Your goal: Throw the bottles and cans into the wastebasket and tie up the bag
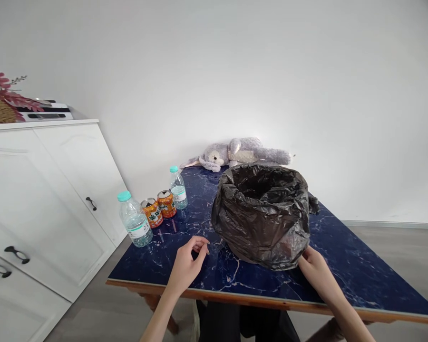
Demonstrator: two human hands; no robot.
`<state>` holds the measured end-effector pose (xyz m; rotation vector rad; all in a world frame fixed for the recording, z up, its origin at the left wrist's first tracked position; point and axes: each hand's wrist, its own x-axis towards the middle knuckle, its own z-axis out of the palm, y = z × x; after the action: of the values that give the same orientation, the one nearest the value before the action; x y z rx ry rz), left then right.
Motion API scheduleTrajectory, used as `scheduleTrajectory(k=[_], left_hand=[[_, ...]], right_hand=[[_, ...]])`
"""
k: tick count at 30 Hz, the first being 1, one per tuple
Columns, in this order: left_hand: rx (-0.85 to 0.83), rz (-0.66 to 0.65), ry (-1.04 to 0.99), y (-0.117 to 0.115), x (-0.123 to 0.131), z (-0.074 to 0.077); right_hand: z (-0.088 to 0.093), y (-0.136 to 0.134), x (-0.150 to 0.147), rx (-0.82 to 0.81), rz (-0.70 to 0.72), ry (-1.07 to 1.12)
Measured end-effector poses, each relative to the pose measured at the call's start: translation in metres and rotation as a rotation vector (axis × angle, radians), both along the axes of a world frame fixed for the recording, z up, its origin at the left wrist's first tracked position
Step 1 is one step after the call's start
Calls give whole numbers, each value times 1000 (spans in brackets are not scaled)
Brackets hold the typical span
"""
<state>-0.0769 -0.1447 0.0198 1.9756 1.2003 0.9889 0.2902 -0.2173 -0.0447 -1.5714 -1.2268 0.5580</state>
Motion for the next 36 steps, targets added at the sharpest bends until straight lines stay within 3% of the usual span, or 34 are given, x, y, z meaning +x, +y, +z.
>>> scheduleTrajectory(k=[36], left_hand=[[9, 6, -2, 2, 0, 0]], right_hand=[[-3, 0, 1, 11, 10, -22]])
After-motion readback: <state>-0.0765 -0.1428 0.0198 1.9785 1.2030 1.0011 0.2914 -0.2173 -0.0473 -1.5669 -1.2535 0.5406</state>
